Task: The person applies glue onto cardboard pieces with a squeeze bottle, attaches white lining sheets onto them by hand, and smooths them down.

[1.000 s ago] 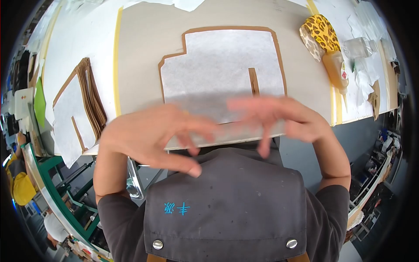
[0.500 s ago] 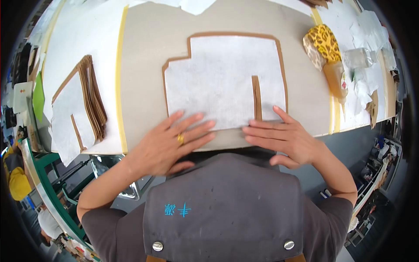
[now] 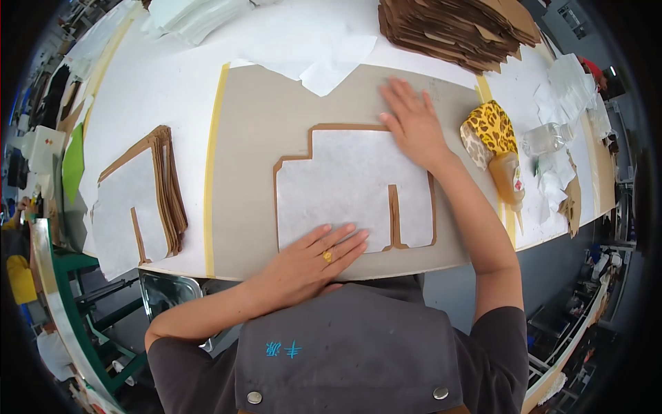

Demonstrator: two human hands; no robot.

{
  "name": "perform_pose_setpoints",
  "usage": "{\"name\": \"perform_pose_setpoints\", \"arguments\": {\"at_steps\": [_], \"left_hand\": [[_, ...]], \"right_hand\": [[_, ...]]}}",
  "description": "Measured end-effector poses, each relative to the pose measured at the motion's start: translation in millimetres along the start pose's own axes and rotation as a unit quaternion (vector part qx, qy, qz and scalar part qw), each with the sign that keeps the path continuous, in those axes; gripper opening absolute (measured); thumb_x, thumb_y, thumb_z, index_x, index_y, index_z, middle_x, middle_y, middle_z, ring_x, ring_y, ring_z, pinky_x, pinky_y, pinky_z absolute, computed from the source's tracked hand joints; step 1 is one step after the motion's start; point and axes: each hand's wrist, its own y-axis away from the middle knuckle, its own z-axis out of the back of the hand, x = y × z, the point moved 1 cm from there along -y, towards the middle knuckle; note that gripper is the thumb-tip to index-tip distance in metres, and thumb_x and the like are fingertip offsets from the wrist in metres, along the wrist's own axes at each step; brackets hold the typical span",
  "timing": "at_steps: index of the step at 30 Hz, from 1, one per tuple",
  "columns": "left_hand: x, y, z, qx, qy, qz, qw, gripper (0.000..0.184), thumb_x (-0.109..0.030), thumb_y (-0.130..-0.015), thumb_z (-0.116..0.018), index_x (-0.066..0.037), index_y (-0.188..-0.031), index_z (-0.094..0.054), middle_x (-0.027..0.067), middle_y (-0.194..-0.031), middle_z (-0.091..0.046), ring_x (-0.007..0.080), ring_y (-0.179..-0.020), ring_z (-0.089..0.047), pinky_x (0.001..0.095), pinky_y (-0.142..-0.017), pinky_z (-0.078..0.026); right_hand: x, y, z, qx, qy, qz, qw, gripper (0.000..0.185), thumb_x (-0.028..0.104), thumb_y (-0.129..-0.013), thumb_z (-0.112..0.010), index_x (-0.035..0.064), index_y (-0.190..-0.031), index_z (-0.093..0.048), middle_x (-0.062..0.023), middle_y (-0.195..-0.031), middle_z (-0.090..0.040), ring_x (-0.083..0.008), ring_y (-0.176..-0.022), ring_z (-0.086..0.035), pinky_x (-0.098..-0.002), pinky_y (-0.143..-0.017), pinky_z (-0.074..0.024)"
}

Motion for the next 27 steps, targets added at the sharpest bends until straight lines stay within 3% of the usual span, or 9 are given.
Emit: {"name": "perform_pose_setpoints", "arguments": {"at_steps": [2,3,5,6,8,10,16,20,27], "left_hand": [[-0.1,4.8,-3.7,-0.039,0.059,0.016,0.997,0.06,-0.028,-0.092,-0.06,-0.001,-0.142,-0.04,0.0119,-0.155,-0.031,0.0266,-0.143,-0.03,0.0427,-0.116,-0.026],[2.3,3.0,1.8,-0.041,0.059,0.01,0.997,0.06,-0.028,-0.092,-0.06,-0.001,-0.142,-0.04,0.0119,-0.155,-0.031,0.0266,-0.143,-0.03,0.0427,-0.116,-0.026],[10.5,-3.6,20.2,-0.13,0.166,0.054,0.976,0.054,-0.019,-0.089,-0.063,-0.002,-0.138,-0.046,0.0128,-0.151,-0.037,0.0314,-0.141,-0.033,0.0449,-0.114,-0.029],[21.4,-11.2,24.4,-0.172,0.112,0.065,0.976,0.049,-0.015,-0.087,-0.064,-0.001,-0.132,-0.051,0.0137,-0.147,-0.042,0.0323,-0.138,-0.037,0.0456,-0.111,-0.032],[47.1,-34.2,33.2,-0.268,0.027,0.123,0.955,0.039,-0.009,-0.084,-0.066,0.0,-0.121,-0.059,0.0143,-0.133,-0.054,0.0347,-0.124,-0.049,0.0465,-0.102,-0.041],[75.5,-58.6,38.9,-0.324,-0.067,0.193,0.924,0.035,-0.006,-0.083,-0.066,0.002,-0.117,-0.061,0.0135,-0.121,-0.059,0.0344,-0.11,-0.055,0.0434,-0.094,-0.046],[101.3,-77.9,37.1,-0.309,-0.013,0.206,0.928,0.025,0.0,-0.082,-0.065,0.003,-0.107,-0.066,0.0135,-0.105,-0.058,0.0314,-0.097,-0.056,0.0383,-0.083,-0.049],[100.5,-75.3,35.0,-0.341,0.009,0.214,0.915,0.022,0.002,-0.082,-0.065,0.002,-0.104,-0.067,0.0129,-0.101,-0.058,0.0313,-0.097,-0.056,0.0387,-0.082,-0.048],[115.8,-81.3,30.6,-0.379,0.069,0.245,0.89,0.01,0.003,-0.085,-0.064,-0.001,-0.094,-0.067,0.0101,-0.086,-0.059,0.0239,-0.074,-0.06,0.0347,-0.068,-0.049]], "right_hand": [[-20.6,3.4,3.0,-0.109,0.037,-0.068,0.991,0.04,0.026,-0.096,-0.053,0.0127,-0.133,-0.054,-0.011,-0.149,-0.04,-0.0279,-0.14,-0.034,-0.0456,-0.114,-0.0281],[-20.3,4.8,10.5,-0.11,0.043,-0.07,0.991,0.04,0.026,-0.096,-0.053,0.0127,-0.133,-0.054,-0.011,-0.149,-0.04,-0.0279,-0.14,-0.034,-0.0456,-0.114,-0.0281],[-13.2,15.9,27.8,-0.087,-0.173,-0.116,0.974,0.03,0.017,-0.091,-0.059,0.0089,-0.12,-0.063,-0.0118,-0.137,-0.05,-0.0307,-0.125,-0.048,-0.0417,-0.103,-0.0401],[-11.7,23.2,29.0,-0.087,-0.167,-0.119,0.975,0.03,0.017,-0.091,-0.059,0.0089,-0.12,-0.063,-0.0118,-0.137,-0.05,-0.0307,-0.125,-0.048,-0.0417,-0.103,-0.0401],[-9.4,36.0,29.1,-0.108,-0.169,-0.102,0.974,0.027,0.009,-0.086,-0.063,0.0059,-0.113,-0.065,-0.0111,-0.127,-0.055,-0.0311,-0.109,-0.055,-0.0393,-0.093,-0.0453],[-5.7,43.1,31.0,-0.1,-0.168,-0.098,0.976,0.028,0.01,-0.086,-0.063,0.0062,-0.114,-0.065,-0.011,-0.127,-0.055,-0.031,-0.108,-0.054,-0.0393,-0.093,-0.0451],[13.0,34.4,20.8,-0.109,-0.133,-0.003,0.985,0.028,0.013,-0.087,-0.065,0.007,-0.114,-0.066,-0.0075,-0.124,-0.057,-0.0276,-0.108,-0.053,-0.0381,-0.092,-0.0446],[18.5,31.8,15.8,-0.118,-0.161,-0.016,0.98,0.024,0.011,-0.086,-0.065,0.0063,-0.11,-0.067,-0.0055,-0.12,-0.059,-0.0264,-0.107,-0.054,-0.0371,-0.091,-0.0454],[12.1,38.6,17.1,-0.143,-0.174,-0.071,0.972,0.019,0.008,-0.085,-0.066,0.0051,-0.104,-0.067,-0.0052,-0.118,-0.06,-0.0266,-0.106,-0.054,-0.0368,-0.088,-0.0476]]}}
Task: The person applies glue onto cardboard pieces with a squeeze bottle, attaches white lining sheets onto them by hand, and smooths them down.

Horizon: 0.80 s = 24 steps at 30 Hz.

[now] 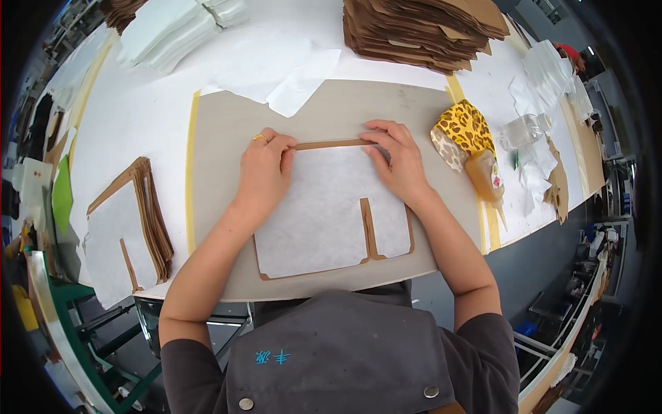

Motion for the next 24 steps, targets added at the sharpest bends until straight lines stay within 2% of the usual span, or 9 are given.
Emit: {"name": "perform_pose_setpoints", "arguments": {"at_steps": [5,8,10,14,16,17,19,22,24], "left_hand": [[4.0,-3.1,3.9,0.011,-0.013,0.032,0.999,0.004,0.002,-0.085,-0.064,-0.001,-0.087,-0.064,0.01,-0.085,-0.059,0.0241,-0.074,-0.06,0.0357,-0.067,-0.049],[1.4,-1.7,6.8,-0.008,-0.068,-0.029,0.997,0.006,0.003,-0.084,-0.064,-0.002,-0.085,-0.06,0.0094,-0.085,-0.059,0.0257,-0.078,-0.06,0.0364,-0.067,-0.049],[-9.8,-0.1,17.4,-0.094,-0.117,-0.157,0.976,0.009,0.002,-0.084,-0.064,-0.004,-0.086,-0.058,0.0098,-0.086,-0.059,0.027,-0.081,-0.059,0.0367,-0.068,-0.048],[-12.3,6.7,29.9,-0.154,-0.072,-0.268,0.948,0.009,0.0,-0.086,-0.063,-0.006,-0.085,-0.057,0.0098,-0.088,-0.061,0.0264,-0.081,-0.06,0.036,-0.071,-0.048],[-9.2,12.4,29.4,-0.08,0.093,-0.203,0.971,0.008,-0.002,-0.086,-0.065,-0.004,-0.085,-0.057,0.0115,-0.09,-0.065,0.0221,-0.079,-0.062,0.0339,-0.073,-0.048],[-12.8,14.7,35.9,-0.082,0.093,-0.199,0.972,0.008,-0.002,-0.086,-0.065,-0.004,-0.085,-0.057,0.0115,-0.09,-0.065,0.0221,-0.079,-0.062,0.0339,-0.073,-0.048],[-28.1,15.2,59.3,0.124,0.201,0.085,0.968,0.012,-0.006,-0.085,-0.068,-0.002,-0.093,-0.061,0.01,-0.089,-0.068,0.0149,-0.078,-0.062,0.028,-0.07,-0.047],[-1.6,39.9,65.0,0.233,0.267,0.146,0.924,0.024,-0.01,-0.084,-0.072,-0.002,-0.104,-0.064,0.0036,-0.084,-0.067,0.0084,-0.076,-0.057,0.023,-0.066,-0.044],[6.7,57.8,71.1,0.209,0.276,0.207,0.915,0.027,-0.011,-0.085,-0.071,-0.002,-0.108,-0.064,0.0,-0.082,-0.065,0.0057,-0.074,-0.055,0.0214,-0.064,-0.043]], "right_hand": [[-2.3,-0.6,0.0,-0.001,-0.003,-0.001,1.0,0.026,0.009,-0.083,-0.068,0.0062,-0.109,-0.065,-0.0066,-0.121,-0.058,-0.0286,-0.109,-0.053,-0.0378,-0.091,-0.0469],[0.6,-2.1,3.6,-0.035,0.021,-0.002,0.999,0.034,0.01,-0.081,-0.071,0.0068,-0.113,-0.063,-0.0083,-0.127,-0.056,-0.0299,-0.115,-0.052,-0.0394,-0.094,-0.0461],[4.9,-4.1,15.3,-0.098,-0.002,0.0,0.995,0.038,0.01,-0.079,-0.072,0.0071,-0.116,-0.062,-0.01,-0.133,-0.052,-0.0306,-0.119,-0.05,-0.0414,-0.097,-0.0445],[2.2,8.7,37.4,-0.118,-0.054,0.011,0.991,0.038,0.009,-0.08,-0.072,0.0072,-0.117,-0.061,-0.0108,-0.127,-0.058,-0.0261,-0.112,-0.057,-0.0364,-0.092,-0.0473],[-12.7,25.9,35.2,-0.05,-0.214,-0.026,0.975,0.036,0.011,-0.085,-0.071,0.0062,-0.118,-0.06,-0.0087,-0.11,-0.066,-0.0163,-0.094,-0.063,-0.0281,-0.08,-0.0501],[-14.2,34.0,40.7,-0.046,-0.215,-0.026,0.975,0.036,0.011,-0.085,-0.071,0.0062,-0.118,-0.06,-0.0087,-0.11,-0.066,-0.0163,-0.094,-0.063,-0.0281,-0.08,-0.0501],[-12.5,43.0,46.1,-0.036,-0.285,-0.22,0.932,0.034,0.013,-0.088,-0.07,0.0045,-0.119,-0.058,-0.0048,-0.098,-0.067,-0.0088,-0.083,-0.061,-0.0225,-0.071,-0.0482],[8.6,33.7,47.4,0.017,-0.445,-0.356,0.821,0.033,0.013,-0.091,-0.066,0.0009,-0.12,-0.056,-0.0011,-0.092,-0.065,-0.0033,-0.077,-0.058,-0.0189,-0.065,-0.0452],[-1.8,44.0,44.2,0.171,-0.371,-0.318,0.855,0.038,0.01,-0.091,-0.065,-0.0022,-0.125,-0.052,-0.0032,-0.094,-0.067,-0.0049,-0.08,-0.06,-0.0204,-0.066,-0.0477]]}}
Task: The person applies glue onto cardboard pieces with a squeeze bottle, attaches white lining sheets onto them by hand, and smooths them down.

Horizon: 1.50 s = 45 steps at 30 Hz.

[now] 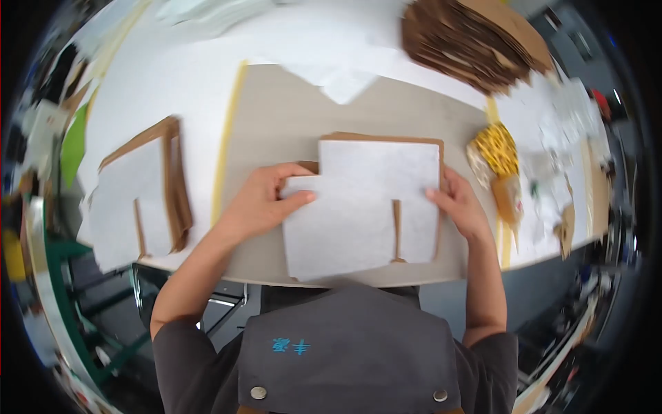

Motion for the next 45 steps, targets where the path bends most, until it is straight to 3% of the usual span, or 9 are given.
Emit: {"name": "perform_pose_setpoints", "arguments": {"at_steps": [4,6,12,16,18,20,23,28,45], "left_hand": [[-7.5,57.8,32.6,-0.112,0.102,0.068,0.986,0.024,-0.008,-0.09,-0.066,-0.003,-0.114,-0.064,-0.0072,-0.077,-0.059,-0.0025,-0.066,-0.045,0.0168,-0.057,-0.037],[-2.1,97.3,60.7,-0.204,0.045,-0.021,0.978,0.031,-0.007,-0.091,-0.063,-0.003,-0.121,-0.06,-0.005,-0.083,-0.061,-0.0011,-0.066,-0.049,0.0155,-0.057,-0.039],[3.1,204.2,180.3,-0.396,0.068,0.0,0.916,0.041,-0.003,-0.094,-0.056,-0.002,-0.134,-0.05,0.0066,-0.108,-0.065,0.0062,-0.087,-0.062,0.0188,-0.076,-0.05],[51.5,222.3,259.7,-0.462,-0.182,0.053,0.866,0.041,-0.008,-0.091,-0.062,-0.001,-0.13,-0.054,0.0111,-0.101,-0.067,0.0111,-0.084,-0.062,0.0232,-0.073,-0.049],[64.6,216.9,258.6,-0.477,-0.462,0.079,0.744,0.046,-0.013,-0.085,-0.068,-0.001,-0.127,-0.055,0.0211,-0.112,-0.064,0.0367,-0.1,-0.061,0.0411,-0.09,-0.047],[51.1,196.7,236.1,-0.526,-0.568,0.02,0.633,0.041,-0.014,-0.086,-0.068,-0.002,-0.124,-0.057,0.0192,-0.111,-0.064,0.0396,-0.103,-0.059,0.0431,-0.092,-0.045],[23.2,159.7,182.0,-0.528,-0.399,-0.052,0.748,0.023,-0.01,-0.089,-0.065,0.0,-0.11,-0.065,0.0135,-0.111,-0.067,0.0275,-0.104,-0.063,0.0373,-0.091,-0.046],[-4.2,85.5,43.6,-0.334,-0.159,-0.137,0.919,0.014,0.0,-0.08,-0.07,-0.002,-0.094,-0.071,0.0081,-0.085,-0.063,0.0199,-0.087,-0.057,0.0297,-0.081,-0.045],[-55.1,11.2,-120.4,-0.239,-0.219,-0.303,0.896,0.016,-0.007,-0.075,-0.075,-0.013,-0.089,-0.072,-0.0031,-0.081,-0.06,0.0183,-0.085,-0.055,0.0344,-0.082,-0.036]], "right_hand": [[54.5,-13.1,-60.4,0.126,0.018,-0.019,0.992,0.04,0.007,-0.093,-0.061,-0.0033,-0.129,-0.05,-0.0079,-0.102,-0.07,-0.0083,-0.087,-0.065,-0.023,-0.074,-0.0517],[81.0,-21.6,-100.2,0.147,-0.057,0.017,0.987,0.037,0.005,-0.094,-0.059,-0.003,-0.129,-0.05,-0.0096,-0.102,-0.07,-0.0101,-0.088,-0.066,-0.0228,-0.078,-0.0519],[136.6,-61.4,-266.2,0.312,-0.127,0.038,0.941,0.035,0.016,-0.094,-0.061,-0.0025,-0.123,-0.052,-0.0089,-0.093,-0.07,-0.0097,-0.084,-0.064,-0.028,-0.078,-0.0499],[130.5,-93.4,-335.1,0.347,0.019,0.053,0.936,0.037,0.016,-0.093,-0.061,-0.0038,-0.123,-0.052,-0.0109,-0.093,-0.069,-0.0112,-0.083,-0.065,-0.025,-0.073,-0.0515],[128.7,-87.7,-319.1,0.348,0.028,0.056,0.935,0.038,0.017,-0.093,-0.061,-0.0034,-0.124,-0.052,-0.0102,-0.095,-0.069,-0.0108,-0.082,-0.064,-0.0239,-0.07,-0.0517],[117.6,-80.1,-279.5,0.327,0.041,0.041,0.943,0.038,0.018,-0.094,-0.061,-0.0031,-0.124,-0.052,-0.0095,-0.096,-0.068,-0.0105,-0.081,-0.064,-0.0229,-0.067,-0.0519],[92.3,-62.5,-195.1,0.265,-0.297,-0.122,0.91,0.035,0.014,-0.096,-0.057,0.0014,-0.128,-0.051,-0.0047,-0.097,-0.064,-0.0082,-0.079,-0.06,-0.018,-0.057,-0.048],[56.7,-1.5,-113.0,0.153,-0.55,-0.151,0.807,0.036,0.009,-0.097,-0.055,0.0023,-0.131,-0.047,-0.0039,-0.099,-0.057,-0.0077,-0.079,-0.053,-0.014,-0.054,-0.0429],[7.7,60.6,-90.6,0.044,-0.585,-0.084,0.805,0.044,0.01,-0.095,-0.061,0.0036,-0.134,-0.044,-0.0008,-0.102,-0.063,-0.0042,-0.078,-0.051,-0.0158,-0.054,-0.0373]]}}
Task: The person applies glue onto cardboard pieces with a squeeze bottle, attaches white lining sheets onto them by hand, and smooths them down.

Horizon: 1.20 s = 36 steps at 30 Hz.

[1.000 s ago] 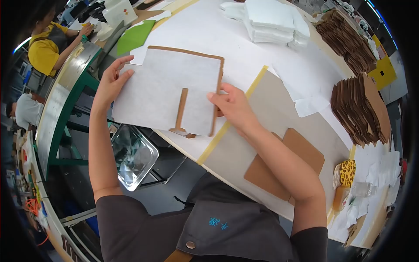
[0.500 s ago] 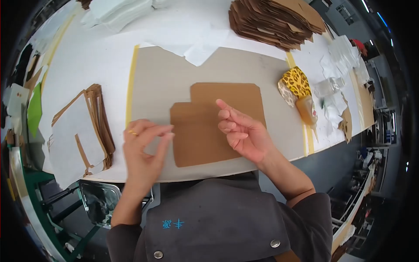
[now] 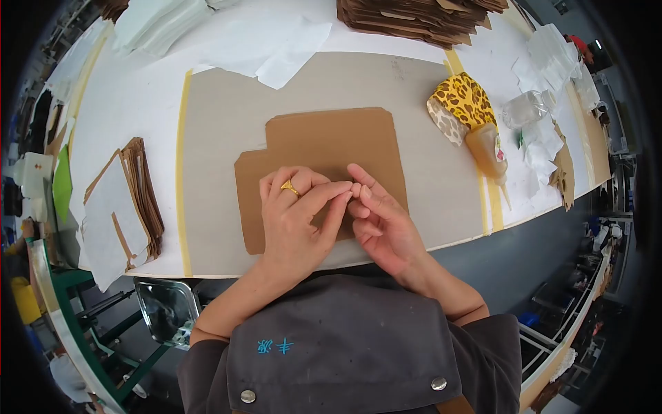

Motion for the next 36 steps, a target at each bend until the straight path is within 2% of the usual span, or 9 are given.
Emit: {"name": "perform_pose_setpoints", "arguments": {"at_steps": [2,4,5,7,9,11,17,24,36], "left_hand": [[-1.3,-0.9,-3.9,-0.003,-0.011,-0.006,1.0,0.014,-0.007,-0.075,-0.074,-0.013,-0.087,-0.07,-0.0032,-0.082,-0.06,0.0185,-0.085,-0.055,0.0351,-0.081,-0.035],[-2.2,-1.4,-6.2,0.014,-0.017,0.001,1.0,0.014,-0.005,-0.074,-0.073,-0.014,-0.084,-0.067,-0.0033,-0.082,-0.059,0.0176,-0.083,-0.054,0.0348,-0.079,-0.034],[-3.4,-2.0,-7.1,0.015,-0.018,0.001,1.0,0.014,-0.005,-0.074,-0.073,-0.014,-0.084,-0.067,-0.0033,-0.082,-0.059,0.0176,-0.083,-0.054,0.0348,-0.079,-0.034],[-9.5,-2.2,-12.6,0.082,0.086,0.037,0.992,0.015,-0.003,-0.074,-0.071,-0.014,-0.083,-0.064,-0.0034,-0.082,-0.06,0.0173,-0.083,-0.054,0.0346,-0.078,-0.034],[-14.6,-3.5,-17.1,0.088,0.107,0.038,0.99,0.016,-0.003,-0.074,-0.071,-0.015,-0.084,-0.065,-0.0035,-0.083,-0.06,0.0174,-0.083,-0.055,0.0345,-0.078,-0.034],[-14.8,-4.8,-18.3,0.054,0.116,0.035,0.991,0.017,-0.004,-0.074,-0.072,-0.015,-0.087,-0.068,-0.0038,-0.085,-0.06,0.0172,-0.084,-0.055,0.034,-0.079,-0.034],[-12.7,-3.3,-22.3,0.015,0.025,-0.051,0.998,0.021,-0.008,-0.074,-0.074,-0.016,-0.093,-0.071,-0.0054,-0.084,-0.06,0.0168,-0.086,-0.055,0.0351,-0.08,-0.035],[-12.4,-2.9,-25.3,-0.021,0.002,-0.085,0.996,0.02,-0.006,-0.07,-0.077,-0.014,-0.087,-0.072,-0.0043,-0.079,-0.059,0.0175,-0.083,-0.055,0.0335,-0.078,-0.035],[-10.8,-3.5,-22.5,-0.024,-0.031,-0.086,0.995,0.015,-0.01,-0.074,-0.074,-0.014,-0.087,-0.068,-0.004,-0.081,-0.059,0.0176,-0.084,-0.056,0.0348,-0.077,-0.036]], "right_hand": [[2.1,5.9,1.6,0.0,0.015,0.021,1.0,0.045,0.01,-0.094,-0.062,0.0032,-0.135,-0.044,-0.0022,-0.104,-0.064,-0.0046,-0.08,-0.053,-0.0171,-0.057,-0.0393],[13.6,18.2,-2.7,0.0,0.298,0.181,0.937,0.047,0.009,-0.093,-0.063,0.0023,-0.136,-0.044,-0.0053,-0.107,-0.067,-0.0066,-0.087,-0.057,-0.0209,-0.062,-0.042],[22.3,21.0,-0.2,0.001,0.297,0.181,0.938,0.047,0.009,-0.093,-0.063,0.0023,-0.136,-0.044,-0.0053,-0.107,-0.067,-0.0066,-0.087,-0.057,-0.0209,-0.062,-0.042],[38.6,26.1,7.4,0.065,0.289,0.084,0.951,0.048,0.01,-0.093,-0.063,0.0017,-0.137,-0.043,-0.0079,-0.107,-0.068,-0.0085,-0.092,-0.06,-0.0232,-0.064,-0.0431],[35.4,25.1,9.4,0.068,0.29,0.088,0.951,0.048,0.011,-0.094,-0.061,0.0026,-0.137,-0.042,-0.0057,-0.107,-0.064,-0.0079,-0.089,-0.056,-0.0207,-0.062,-0.0411],[32.7,24.1,14.0,0.088,0.029,0.054,0.994,0.047,0.011,-0.095,-0.06,0.0052,-0.138,-0.041,-0.0027,-0.106,-0.057,-0.0081,-0.087,-0.052,-0.019,-0.06,-0.0395],[15.0,18.9,22.2,0.053,-0.118,0.011,0.992,0.052,0.007,-0.094,-0.06,0.0086,-0.141,-0.039,-0.0003,-0.104,-0.052,-0.0089,-0.085,-0.05,-0.0187,-0.058,-0.0395],[11.3,16.1,16.7,0.04,-0.083,0.016,0.996,0.055,0.007,-0.093,-0.061,0.0082,-0.142,-0.037,0.0002,-0.103,-0.051,-0.0088,-0.084,-0.048,-0.0186,-0.059,-0.0402],[2.4,14.1,12.9,0.017,0.05,0.106,0.993,0.061,0.011,-0.094,-0.062,0.0084,-0.147,-0.03,0.0029,-0.098,-0.051,-0.0044,-0.083,-0.046,-0.017,-0.062,-0.0368]]}}
